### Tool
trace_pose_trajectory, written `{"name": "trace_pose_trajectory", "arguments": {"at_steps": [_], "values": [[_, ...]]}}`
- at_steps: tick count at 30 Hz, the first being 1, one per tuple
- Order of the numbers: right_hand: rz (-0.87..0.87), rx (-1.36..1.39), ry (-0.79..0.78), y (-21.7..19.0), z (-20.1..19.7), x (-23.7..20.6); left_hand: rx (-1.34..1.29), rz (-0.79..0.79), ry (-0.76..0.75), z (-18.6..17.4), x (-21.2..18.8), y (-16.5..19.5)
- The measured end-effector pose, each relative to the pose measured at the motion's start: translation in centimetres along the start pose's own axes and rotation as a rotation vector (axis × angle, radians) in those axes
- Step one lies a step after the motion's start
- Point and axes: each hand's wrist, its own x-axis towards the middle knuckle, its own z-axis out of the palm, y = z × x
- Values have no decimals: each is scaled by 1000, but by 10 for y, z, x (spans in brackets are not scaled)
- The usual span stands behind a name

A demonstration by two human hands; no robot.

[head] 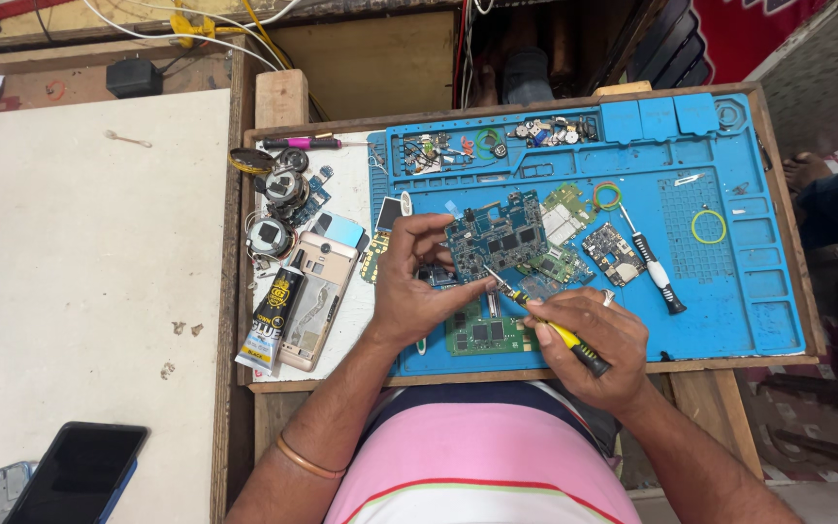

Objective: The person holds a phone motherboard over a blue repair mat and uses a yellow-handled screwdriver to pry and work on components on the board, repositioning the board with the other hand while continuing to work on it. Other phone boards and repair tools lie on the mat around the work area.

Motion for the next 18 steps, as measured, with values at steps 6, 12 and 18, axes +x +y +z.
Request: {"name": "trace_pose_trajectory", "arguments": {"at_steps": [6,12,18], "values": [[-9,2,-4,1,0,-1,-18,3,-6,1,-1,-1],[-8,9,-10,2,-1,-2,-32,7,-16,0,0,-2],[-4,28,-4,3,1,-5,-37,4,-17,0,0,0]]}}
